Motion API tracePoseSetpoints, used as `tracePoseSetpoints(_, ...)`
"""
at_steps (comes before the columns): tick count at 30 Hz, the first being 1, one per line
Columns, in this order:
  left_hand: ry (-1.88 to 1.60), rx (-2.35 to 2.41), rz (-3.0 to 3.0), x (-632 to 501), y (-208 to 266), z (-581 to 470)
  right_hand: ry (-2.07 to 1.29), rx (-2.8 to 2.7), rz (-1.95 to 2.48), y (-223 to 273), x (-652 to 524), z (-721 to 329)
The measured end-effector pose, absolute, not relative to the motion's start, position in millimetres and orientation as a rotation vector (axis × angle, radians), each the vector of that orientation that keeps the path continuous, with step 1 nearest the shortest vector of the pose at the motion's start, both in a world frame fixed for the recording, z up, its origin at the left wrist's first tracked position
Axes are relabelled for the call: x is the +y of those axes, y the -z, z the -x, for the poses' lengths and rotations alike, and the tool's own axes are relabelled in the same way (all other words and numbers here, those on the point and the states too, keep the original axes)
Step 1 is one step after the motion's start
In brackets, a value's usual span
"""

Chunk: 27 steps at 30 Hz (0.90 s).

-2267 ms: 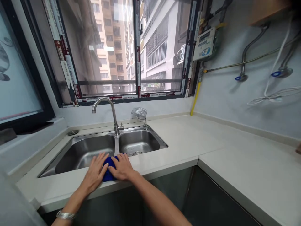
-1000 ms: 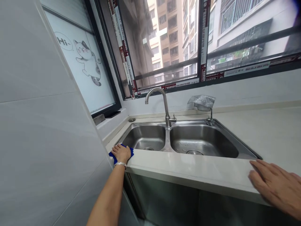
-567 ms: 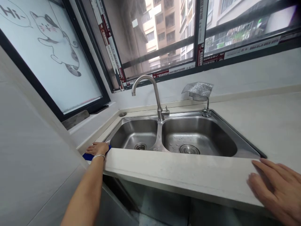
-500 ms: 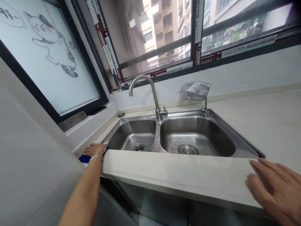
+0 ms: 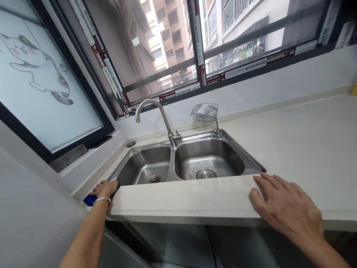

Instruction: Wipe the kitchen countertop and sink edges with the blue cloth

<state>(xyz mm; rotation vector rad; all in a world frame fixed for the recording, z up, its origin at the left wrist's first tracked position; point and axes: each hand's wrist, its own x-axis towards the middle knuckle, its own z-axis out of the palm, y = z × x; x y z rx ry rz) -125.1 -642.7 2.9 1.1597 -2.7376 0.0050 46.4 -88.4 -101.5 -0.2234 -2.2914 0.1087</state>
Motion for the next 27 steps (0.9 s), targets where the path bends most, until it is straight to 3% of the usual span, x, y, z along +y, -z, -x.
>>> tracePoseSetpoints(15,-0.066,-3.054,0.081,-500.8,16.1,25.1,0.102,-2.302,0.128,124.5,-76.1,-34.2)
tracePoseSetpoints(27,0.280,-3.235,1.119,-462.5,-15.5,77.5,-0.052,-2.261,0.262,105.7,-92.5,-39.5)
